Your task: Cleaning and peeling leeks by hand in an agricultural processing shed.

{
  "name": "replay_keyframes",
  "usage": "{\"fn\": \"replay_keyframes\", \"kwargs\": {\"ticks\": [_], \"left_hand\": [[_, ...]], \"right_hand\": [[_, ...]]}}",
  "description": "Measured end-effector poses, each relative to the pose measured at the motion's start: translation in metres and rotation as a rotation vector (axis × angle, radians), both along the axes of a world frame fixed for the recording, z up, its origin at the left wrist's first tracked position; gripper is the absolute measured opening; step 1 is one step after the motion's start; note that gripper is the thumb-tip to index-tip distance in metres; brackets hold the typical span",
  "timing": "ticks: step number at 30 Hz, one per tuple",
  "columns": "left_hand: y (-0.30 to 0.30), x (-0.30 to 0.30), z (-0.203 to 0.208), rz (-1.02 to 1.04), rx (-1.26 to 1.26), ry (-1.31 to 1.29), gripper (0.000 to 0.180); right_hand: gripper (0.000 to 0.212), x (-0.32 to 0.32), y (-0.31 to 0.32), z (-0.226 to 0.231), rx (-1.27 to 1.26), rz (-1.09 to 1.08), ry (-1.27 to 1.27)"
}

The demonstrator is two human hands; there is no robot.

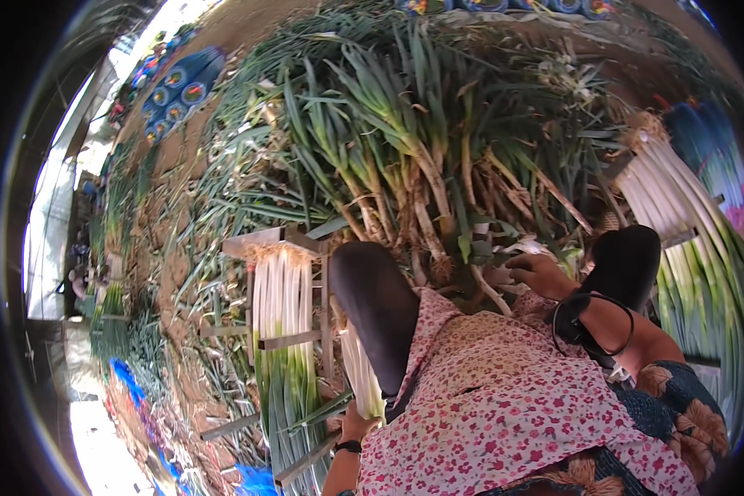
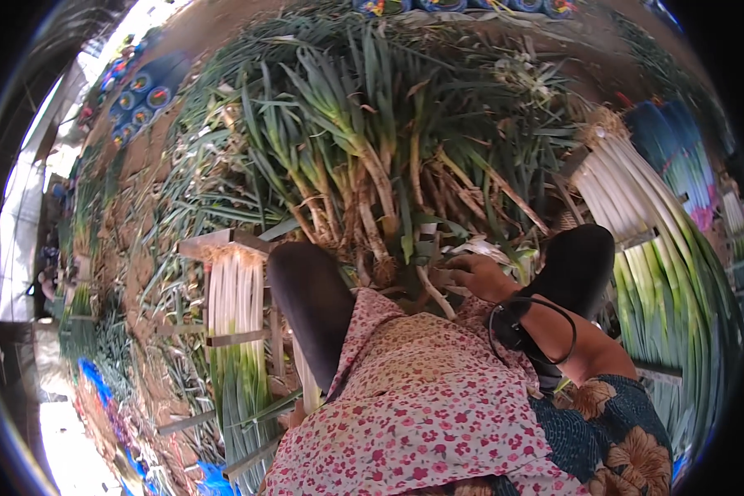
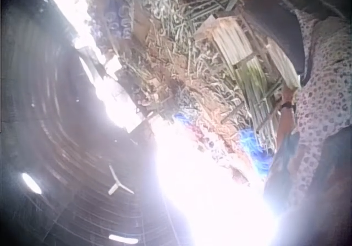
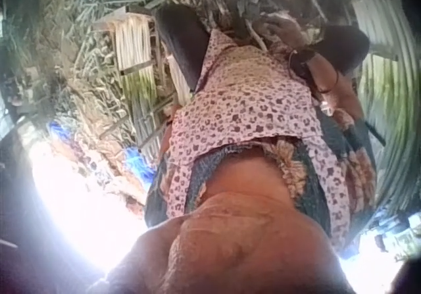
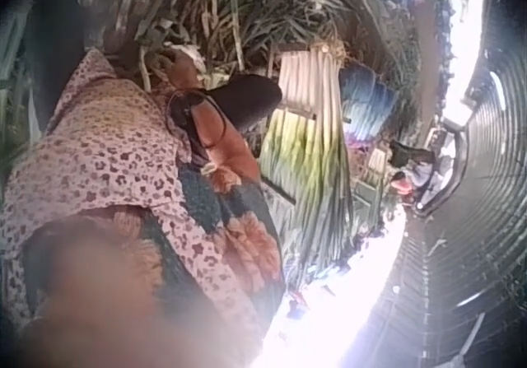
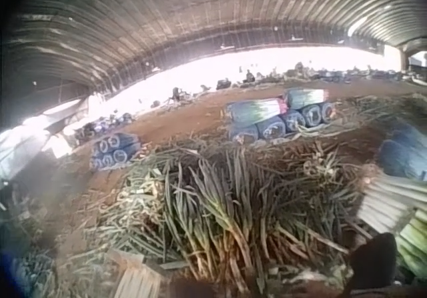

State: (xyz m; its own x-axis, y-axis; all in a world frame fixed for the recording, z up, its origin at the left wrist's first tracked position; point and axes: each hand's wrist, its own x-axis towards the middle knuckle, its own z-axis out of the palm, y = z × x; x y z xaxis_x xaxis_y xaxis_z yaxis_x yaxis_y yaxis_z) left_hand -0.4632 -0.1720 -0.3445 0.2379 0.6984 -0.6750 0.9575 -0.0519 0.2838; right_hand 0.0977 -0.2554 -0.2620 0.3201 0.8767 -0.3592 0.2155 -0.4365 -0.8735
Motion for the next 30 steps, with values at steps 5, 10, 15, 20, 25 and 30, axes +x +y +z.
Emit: {"fn": "replay_keyframes", "kwargs": {"ticks": [5, 10, 15, 20, 25, 30], "left_hand": [[0.093, 0.037, 0.057, 0.082, 0.098, -0.052, 0.04], [0.217, 0.119, 0.166, 0.368, 0.592, -0.762, 0.024], [0.268, 0.31, 0.217, 0.51, 0.462, -1.446, 0.017], [0.289, 0.401, 0.156, 0.623, 0.252, -1.587, 0.01], [0.313, 0.419, 0.164, 0.707, 0.192, -1.596, 0.008], [0.328, 0.412, 0.167, 0.812, -0.009, -1.612, 0.015]], "right_hand": [[0.031, 0.007, 0.019, -0.011, -0.098, -0.038, 0.059], [0.03, 0.004, 0.087, -0.034, -0.013, -0.041, 0.129], [0.037, 0.009, 0.154, -0.031, -0.347, -0.004, 0.024], [0.043, 0.0, 0.197, -0.059, -0.231, 0.005, -0.398], [0.057, -0.011, 0.215, -0.088, -0.266, -0.229, -0.415], [0.056, 0.014, 0.223, -0.113, -0.347, -0.336, -0.263]]}}
